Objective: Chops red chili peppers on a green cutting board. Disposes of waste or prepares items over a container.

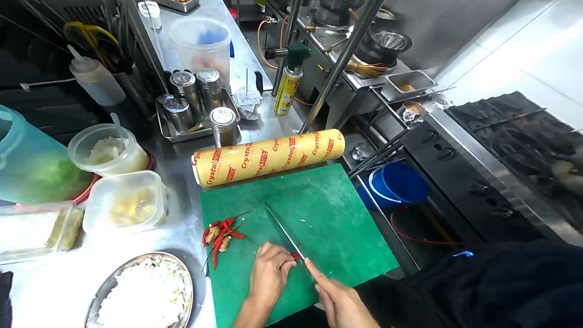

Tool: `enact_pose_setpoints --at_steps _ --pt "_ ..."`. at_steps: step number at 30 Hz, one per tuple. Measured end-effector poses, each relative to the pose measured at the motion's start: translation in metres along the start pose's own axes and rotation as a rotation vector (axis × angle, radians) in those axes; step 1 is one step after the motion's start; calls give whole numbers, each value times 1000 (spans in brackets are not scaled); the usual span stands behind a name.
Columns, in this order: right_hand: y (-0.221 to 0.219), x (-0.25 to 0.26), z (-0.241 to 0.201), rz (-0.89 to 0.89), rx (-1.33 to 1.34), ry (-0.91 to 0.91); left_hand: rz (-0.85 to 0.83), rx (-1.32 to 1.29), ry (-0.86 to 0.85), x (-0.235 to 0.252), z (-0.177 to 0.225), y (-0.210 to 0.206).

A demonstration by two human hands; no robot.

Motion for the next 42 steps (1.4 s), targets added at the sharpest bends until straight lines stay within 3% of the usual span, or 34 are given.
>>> enact_pose_setpoints --at_steps 8,16,22,26,31,39,42 --pt "-7 1 4 33 20 31 -5 -1 13 -1 -2 -2" --pt "17 -15 -9 -170 12 -112 -65 82 -52 -9 3 -1" --pt "-9 1 -1 20 12 -2 -67 39 -37 -8 3 -1" --pt "9 1 -13 -122 10 -61 -58 5 -45 -6 2 1" --pt "-10 7 -6 -28 4 -21 -49 -40 -32 -6 1 1" --pt "-9 9 -14 -197 -11 -135 -23 -60 -33 -8 2 3" --pt "-16 7 -13 -163 -12 -116 -9 -69 -36 -6 2 4"
Point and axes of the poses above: each hand's wrist, its own x-axis towards the middle knuckle, its own y-axis out of the back of the hand, z = x × y, the point moved 7 cm from there along x, towards the middle knuckle, and after that the axes turned 6 degrees about -z, right-handed, at the moved point
